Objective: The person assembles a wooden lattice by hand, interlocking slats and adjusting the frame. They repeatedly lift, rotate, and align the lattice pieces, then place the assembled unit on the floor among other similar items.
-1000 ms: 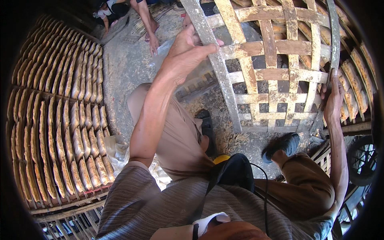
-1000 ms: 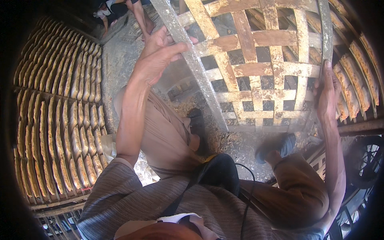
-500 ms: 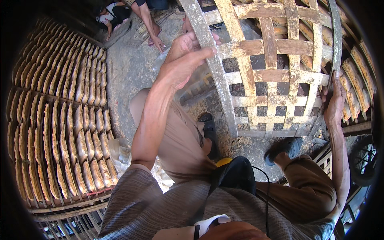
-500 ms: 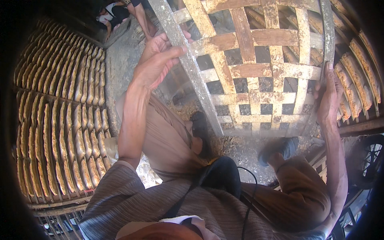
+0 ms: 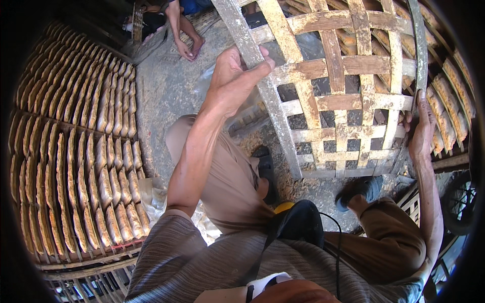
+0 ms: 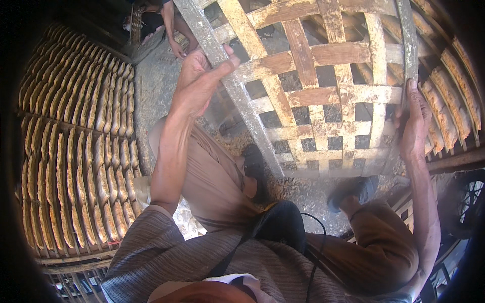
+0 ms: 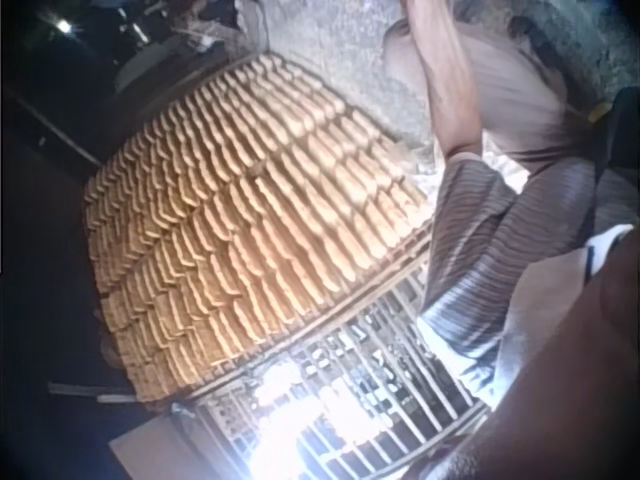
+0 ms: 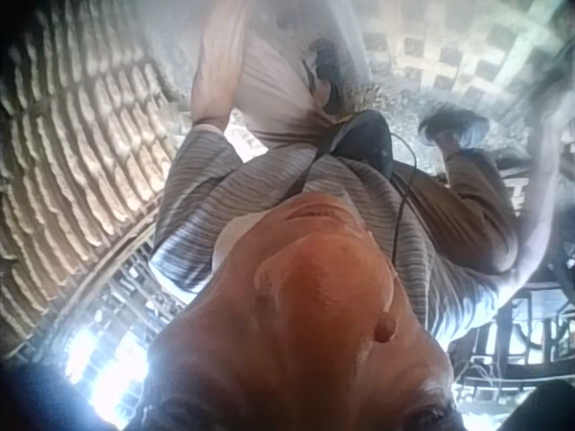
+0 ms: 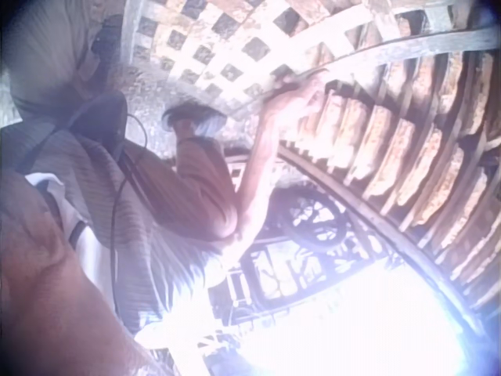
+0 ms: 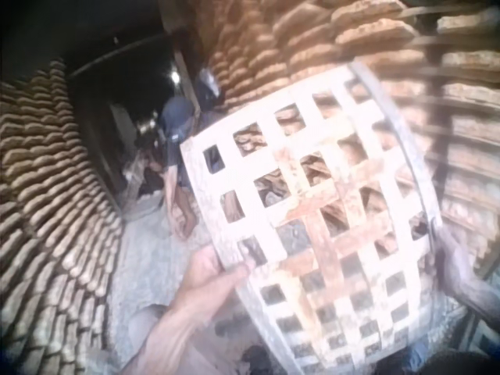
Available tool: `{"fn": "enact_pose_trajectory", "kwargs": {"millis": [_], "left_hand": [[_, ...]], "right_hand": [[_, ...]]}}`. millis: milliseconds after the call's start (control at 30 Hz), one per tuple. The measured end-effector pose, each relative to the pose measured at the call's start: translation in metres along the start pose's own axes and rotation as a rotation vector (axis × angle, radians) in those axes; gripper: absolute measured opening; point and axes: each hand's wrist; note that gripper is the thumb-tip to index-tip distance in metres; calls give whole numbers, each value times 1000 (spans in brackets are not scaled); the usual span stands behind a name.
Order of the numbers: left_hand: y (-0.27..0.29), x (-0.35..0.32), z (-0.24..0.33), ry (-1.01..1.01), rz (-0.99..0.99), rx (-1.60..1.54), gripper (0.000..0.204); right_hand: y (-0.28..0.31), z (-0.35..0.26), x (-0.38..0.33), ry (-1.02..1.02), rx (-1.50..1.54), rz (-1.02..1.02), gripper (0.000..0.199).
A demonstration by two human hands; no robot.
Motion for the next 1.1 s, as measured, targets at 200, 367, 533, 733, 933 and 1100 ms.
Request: {"fn": "enact_pose_trajectory", "kwargs": {"millis": [200, 367, 533, 733, 933, 1100], "left_hand": [[-2, -2, 7, 85, 42, 12, 21], [-2, 0, -2, 26, 26, -4, 21], [-11, 3, 3, 94, 123, -214, 20], [12, 6, -4, 167, -24, 21, 28], [-10, -4, 11, 116, 25, -270, 34], [-12, -5, 2, 116, 28, -103, 32]], "right_hand": [[7, 3, 4, -1, -46, -58, 35], [-3, -1, -3, -5, -20, -30, 34], [-1, 0, 2, -23, -78, -99, 36], [-1, 1, -3, 15, -46, -71, 36], [5, 11, 6, -64, -81, -72, 36], [-1, 1, -7, -34, -104, -100, 38]]}}
Point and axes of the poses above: each hand's wrist, its own x-axis towards the middle knuckle, its own y-axis out of the back of the hand, z = x × y, and after that the axes turned 13 degrees about z, right-handed
